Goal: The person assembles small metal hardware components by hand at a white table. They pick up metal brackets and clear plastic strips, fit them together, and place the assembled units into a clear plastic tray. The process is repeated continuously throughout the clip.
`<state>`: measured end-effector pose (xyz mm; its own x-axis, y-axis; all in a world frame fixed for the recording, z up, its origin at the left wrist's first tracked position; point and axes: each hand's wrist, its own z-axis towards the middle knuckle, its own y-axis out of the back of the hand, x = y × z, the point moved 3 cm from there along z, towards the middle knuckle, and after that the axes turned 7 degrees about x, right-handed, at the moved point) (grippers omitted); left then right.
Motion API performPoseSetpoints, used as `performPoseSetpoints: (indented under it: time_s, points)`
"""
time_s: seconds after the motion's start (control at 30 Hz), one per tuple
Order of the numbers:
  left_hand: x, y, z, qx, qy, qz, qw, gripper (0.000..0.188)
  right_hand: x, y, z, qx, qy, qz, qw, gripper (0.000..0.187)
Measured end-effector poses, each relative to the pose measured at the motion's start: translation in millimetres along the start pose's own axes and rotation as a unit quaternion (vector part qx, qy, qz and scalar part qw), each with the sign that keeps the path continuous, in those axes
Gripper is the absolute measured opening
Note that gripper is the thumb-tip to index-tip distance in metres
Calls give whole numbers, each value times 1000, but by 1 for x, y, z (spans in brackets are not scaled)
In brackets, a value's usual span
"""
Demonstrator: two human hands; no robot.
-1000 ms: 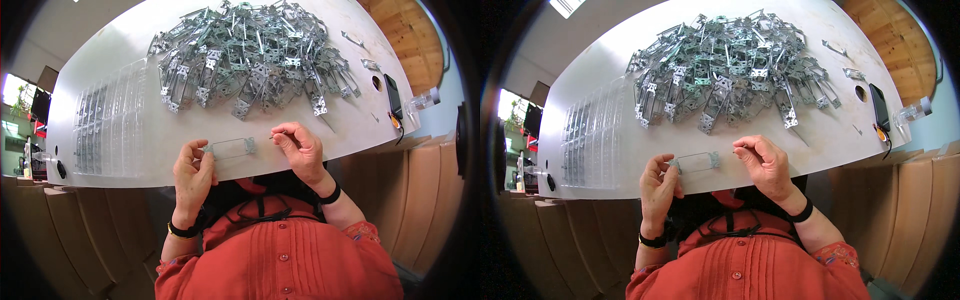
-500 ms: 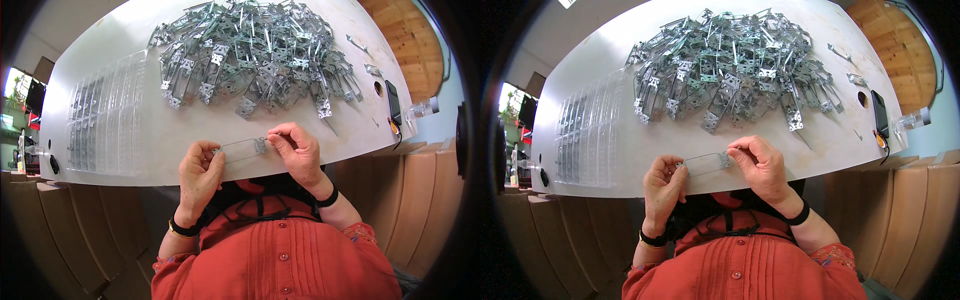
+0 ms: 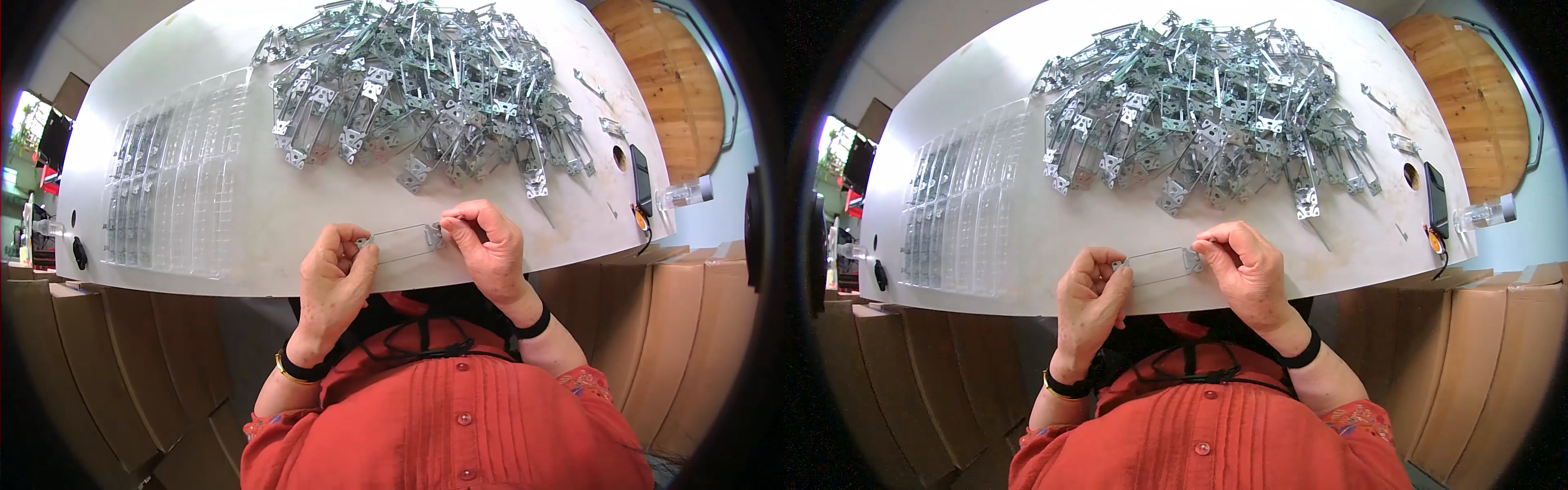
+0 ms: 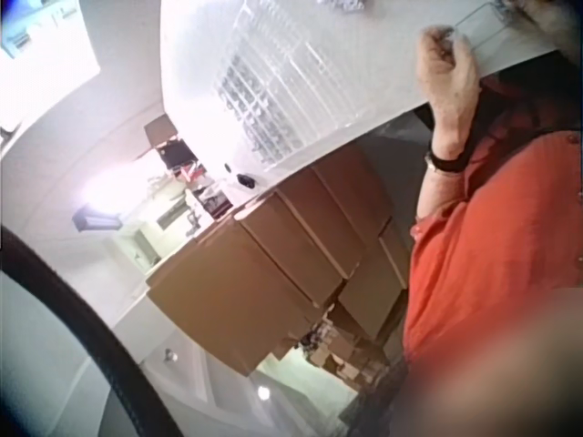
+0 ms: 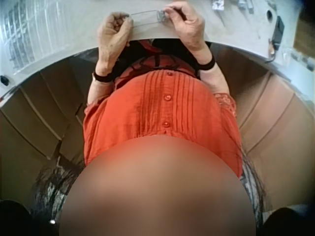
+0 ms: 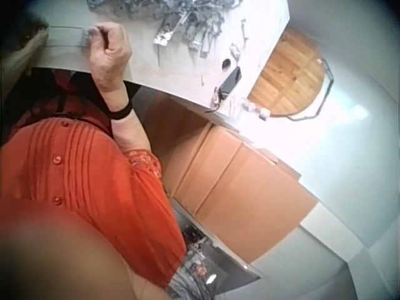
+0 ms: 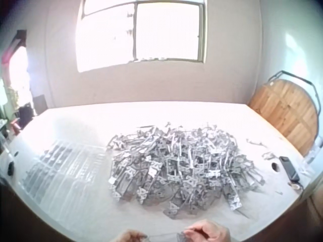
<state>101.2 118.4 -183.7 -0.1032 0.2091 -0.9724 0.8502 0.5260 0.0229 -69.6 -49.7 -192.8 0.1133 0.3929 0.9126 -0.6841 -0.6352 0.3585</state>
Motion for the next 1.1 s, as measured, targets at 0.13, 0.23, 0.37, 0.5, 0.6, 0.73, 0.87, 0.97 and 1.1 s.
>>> performPoseSetpoints:
  time_s: [0.13, 0.23, 0.37, 0.5, 0.6, 0.73, 0.87, 0.97, 1.1]
  points:
    - [1, 0, 0, -2, -6, 2, 1000, 19, 4, -1, 1, -3, -8, 8, 1000, 9]
    - [3, 0, 0, -1, -10, 2, 1000, 18, 2, -1, 1, -5, 1, 8, 1000, 10]
    - [3, 0, -1, 0, -13, 1, 1000, 18, 5, -1, 1, 2, -4, -14, 1000, 11]
    - [4, 1, -1, 1, -16, -2, 1000, 18, 5, -1, 2, -1, 5, -2, 1000, 9]
    - [4, 0, -1, 2, -16, -3, 1000, 19, 3, 0, 1, -3, 15, -2, 1000, 8]
    - [3, 1, -1, 2, -16, -5, 1000, 19, 4, 0, 2, -1, 17, -13, 1000, 8]
    - [4, 0, 0, 3, -13, -5, 1000, 18, 6, 0, 1, 1, 28, -31, 999, 9]
    - [3, 0, -1, -1, -12, -3, 1000, 18, 11, 2, 3, 17, 49, -43, 998, 11]
    - [1, 1, 0, -3, -11, 5, 1000, 17, 16, 3, 4, 34, 68, -48, 996, 13]
